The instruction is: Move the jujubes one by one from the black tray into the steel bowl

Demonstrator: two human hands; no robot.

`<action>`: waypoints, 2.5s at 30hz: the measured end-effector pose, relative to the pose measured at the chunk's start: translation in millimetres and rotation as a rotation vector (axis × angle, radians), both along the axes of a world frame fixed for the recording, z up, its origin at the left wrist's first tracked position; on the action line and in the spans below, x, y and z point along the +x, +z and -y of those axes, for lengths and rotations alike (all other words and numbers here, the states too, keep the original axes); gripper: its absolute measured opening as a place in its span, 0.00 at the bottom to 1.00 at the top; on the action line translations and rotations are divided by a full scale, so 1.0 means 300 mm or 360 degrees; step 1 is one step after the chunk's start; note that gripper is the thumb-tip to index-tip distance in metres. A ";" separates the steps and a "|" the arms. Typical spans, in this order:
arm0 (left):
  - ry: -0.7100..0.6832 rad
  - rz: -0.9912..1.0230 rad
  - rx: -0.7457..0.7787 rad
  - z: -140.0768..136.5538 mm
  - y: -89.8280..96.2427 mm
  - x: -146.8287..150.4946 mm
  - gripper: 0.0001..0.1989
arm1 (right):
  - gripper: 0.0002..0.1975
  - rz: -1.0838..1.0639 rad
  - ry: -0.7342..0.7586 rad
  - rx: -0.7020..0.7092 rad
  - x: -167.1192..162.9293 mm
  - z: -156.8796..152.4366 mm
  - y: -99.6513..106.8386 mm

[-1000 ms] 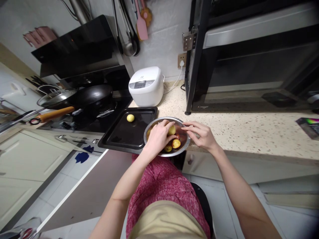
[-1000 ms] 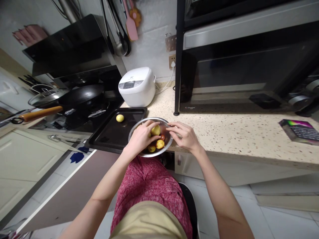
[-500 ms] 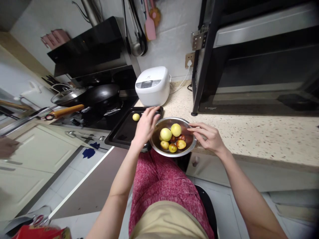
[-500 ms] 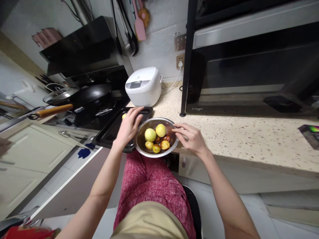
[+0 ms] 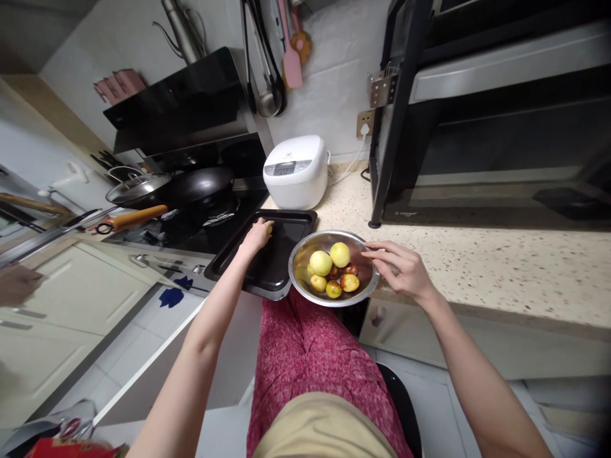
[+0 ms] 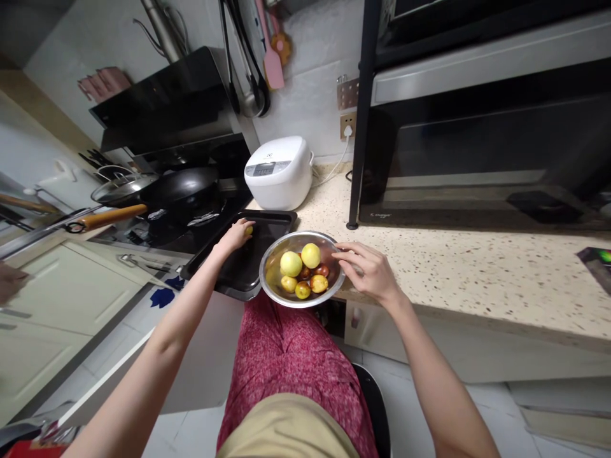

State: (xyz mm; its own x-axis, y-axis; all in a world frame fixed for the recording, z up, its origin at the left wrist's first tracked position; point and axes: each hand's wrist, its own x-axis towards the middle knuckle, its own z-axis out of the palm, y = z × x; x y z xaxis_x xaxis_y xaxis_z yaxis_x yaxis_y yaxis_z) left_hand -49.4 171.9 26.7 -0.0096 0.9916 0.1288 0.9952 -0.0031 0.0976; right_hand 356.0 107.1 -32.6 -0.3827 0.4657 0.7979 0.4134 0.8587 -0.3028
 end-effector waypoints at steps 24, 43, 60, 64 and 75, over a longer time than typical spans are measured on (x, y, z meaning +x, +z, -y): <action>-0.0935 0.0788 0.0936 0.596 0.035 0.486 0.26 | 0.15 -0.0355 -0.0056 0.0060 -0.159 0.257 0.163; -0.0599 0.0987 0.0841 0.652 -0.129 0.521 0.34 | 0.15 -0.0388 -0.0465 -0.0681 -0.274 0.287 0.133; -0.0625 0.0953 0.0757 0.669 -0.136 0.520 0.31 | 0.13 -0.0291 -0.0375 -0.0660 -0.276 0.292 0.122; -0.0620 0.0955 0.0751 0.671 -0.133 0.519 0.31 | 0.13 -0.0296 -0.0367 -0.0661 -0.272 0.295 0.119; -0.0600 0.1031 0.0842 0.684 -0.145 0.508 0.29 | 0.11 -0.0375 -0.0484 -0.0455 -0.230 0.338 0.131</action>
